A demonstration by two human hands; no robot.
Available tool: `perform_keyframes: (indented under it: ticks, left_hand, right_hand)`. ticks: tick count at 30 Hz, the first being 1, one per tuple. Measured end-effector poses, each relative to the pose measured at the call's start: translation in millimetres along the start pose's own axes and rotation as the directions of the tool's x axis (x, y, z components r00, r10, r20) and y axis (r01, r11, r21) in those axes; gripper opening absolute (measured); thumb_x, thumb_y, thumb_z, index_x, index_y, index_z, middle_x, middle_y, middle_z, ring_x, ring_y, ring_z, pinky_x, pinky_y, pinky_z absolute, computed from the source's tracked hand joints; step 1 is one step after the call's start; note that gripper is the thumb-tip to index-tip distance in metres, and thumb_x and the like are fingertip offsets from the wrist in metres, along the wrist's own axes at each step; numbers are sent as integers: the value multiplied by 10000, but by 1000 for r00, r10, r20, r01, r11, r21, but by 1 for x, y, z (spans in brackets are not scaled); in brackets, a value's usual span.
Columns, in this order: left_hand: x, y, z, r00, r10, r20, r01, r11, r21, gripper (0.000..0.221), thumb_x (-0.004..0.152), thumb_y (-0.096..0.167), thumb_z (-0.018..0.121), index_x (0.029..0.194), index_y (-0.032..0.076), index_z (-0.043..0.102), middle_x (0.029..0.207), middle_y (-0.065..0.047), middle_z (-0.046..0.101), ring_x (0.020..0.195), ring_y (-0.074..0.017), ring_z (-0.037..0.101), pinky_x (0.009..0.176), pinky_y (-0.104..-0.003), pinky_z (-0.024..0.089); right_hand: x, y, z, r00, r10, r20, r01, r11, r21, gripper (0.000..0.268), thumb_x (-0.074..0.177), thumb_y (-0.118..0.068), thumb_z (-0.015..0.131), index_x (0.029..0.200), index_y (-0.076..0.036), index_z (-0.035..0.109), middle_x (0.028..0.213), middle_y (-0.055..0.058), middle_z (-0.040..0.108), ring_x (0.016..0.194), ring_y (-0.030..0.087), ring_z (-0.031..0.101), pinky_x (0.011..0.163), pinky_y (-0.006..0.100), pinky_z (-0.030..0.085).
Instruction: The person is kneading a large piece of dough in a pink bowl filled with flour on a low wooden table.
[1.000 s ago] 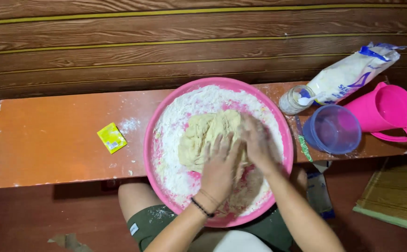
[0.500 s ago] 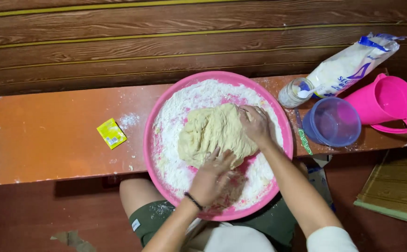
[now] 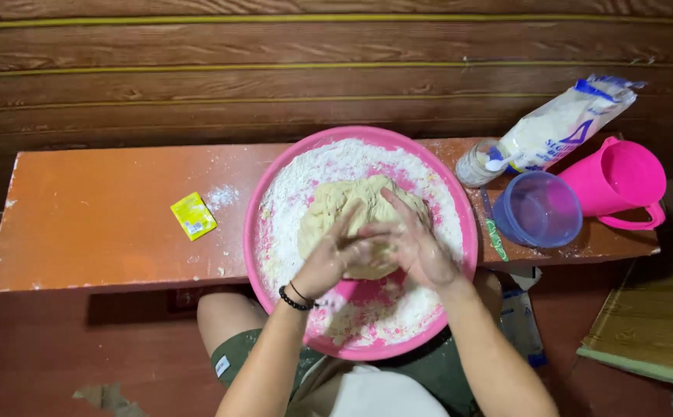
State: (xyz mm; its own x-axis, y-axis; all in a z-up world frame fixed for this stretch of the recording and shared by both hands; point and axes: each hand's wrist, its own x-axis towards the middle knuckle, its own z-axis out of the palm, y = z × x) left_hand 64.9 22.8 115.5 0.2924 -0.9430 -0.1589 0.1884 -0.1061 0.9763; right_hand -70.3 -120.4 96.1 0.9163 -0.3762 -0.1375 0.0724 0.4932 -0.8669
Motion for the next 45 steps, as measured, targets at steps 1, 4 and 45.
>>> perform_keyframes:
  ticks: [1,4,45]
  left_hand:
    - [7,-12,0,1000,12,1,-12,1000,3,819,898,2,549,1634,170,232,1607,-338,272,1341,-587,434,1096,-630,431]
    - [17,-40,4,991,-61,121,108,897,-428,718,965,175,680,1560,-8,324,1367,-242,622,1162,-355,673,958,-532,557]
    - [39,-104,7,984,154,-87,65,138,988,811,982,735,273,1639,276,149,1720,-11,110,1575,-299,38,1229,-576,38]
  right_hand:
    - [0,0,1,1000,-9,4,9,1000,-7,839,998,-653,377,1634,-179,102,1211,273,658,965,322,730,746,421,647]
    - [-5,10,-4,996,51,76,-59,993,98,982,911,-814,344,1637,-248,5,1354,294,596,1078,335,694,857,493,613]
    - [-3,34,-45,641,-145,-753,-599,519,-610,563,898,-717,610,1174,-236,706,1191,169,699,1190,402,628,960,525,467]
